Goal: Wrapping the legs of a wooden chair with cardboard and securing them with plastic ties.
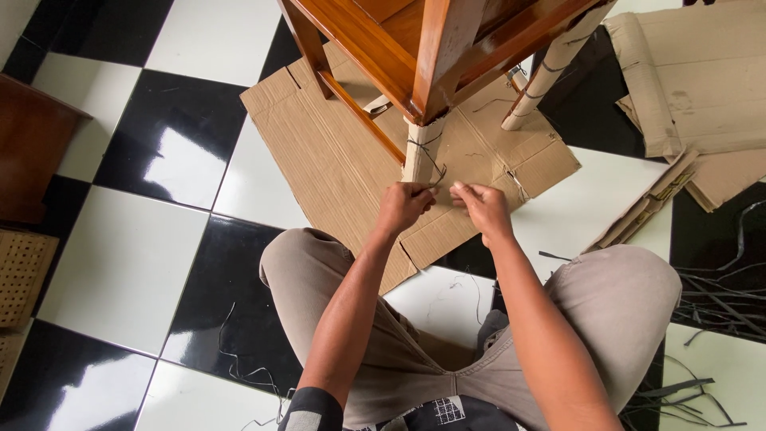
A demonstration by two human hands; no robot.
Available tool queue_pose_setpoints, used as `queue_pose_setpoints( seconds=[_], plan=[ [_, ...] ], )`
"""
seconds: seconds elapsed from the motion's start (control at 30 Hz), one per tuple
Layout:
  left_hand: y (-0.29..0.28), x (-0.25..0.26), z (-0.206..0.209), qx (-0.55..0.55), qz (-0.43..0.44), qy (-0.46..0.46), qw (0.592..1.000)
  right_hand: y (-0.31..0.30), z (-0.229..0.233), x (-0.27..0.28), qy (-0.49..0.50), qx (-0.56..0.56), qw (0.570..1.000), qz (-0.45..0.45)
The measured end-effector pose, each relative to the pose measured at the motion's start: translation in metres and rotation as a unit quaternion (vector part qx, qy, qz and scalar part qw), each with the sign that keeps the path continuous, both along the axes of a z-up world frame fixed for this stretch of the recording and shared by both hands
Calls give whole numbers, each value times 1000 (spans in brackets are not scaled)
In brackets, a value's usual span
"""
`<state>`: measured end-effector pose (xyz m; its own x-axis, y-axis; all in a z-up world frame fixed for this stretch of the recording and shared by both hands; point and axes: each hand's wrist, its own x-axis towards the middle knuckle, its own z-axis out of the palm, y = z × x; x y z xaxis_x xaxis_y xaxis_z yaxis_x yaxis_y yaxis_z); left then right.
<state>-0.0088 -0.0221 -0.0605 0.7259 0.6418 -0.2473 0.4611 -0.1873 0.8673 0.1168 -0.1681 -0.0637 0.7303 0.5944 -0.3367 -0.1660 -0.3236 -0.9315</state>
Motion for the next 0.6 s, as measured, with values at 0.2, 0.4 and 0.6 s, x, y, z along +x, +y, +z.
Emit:
queue_pose_setpoints(
  seconds=[0.2,0.4,0.6],
  plan=[
    [-9,12,-27,-107,-37,-29,993,10,-12,0,131,53,990,-28],
    [-13,10,0,-354,37,-154,922,10,-14,3,114,54,992,-22],
    [-2,15,-29,-379,63,-186,905,5,7,-7,80,71,985,139]
  ],
)
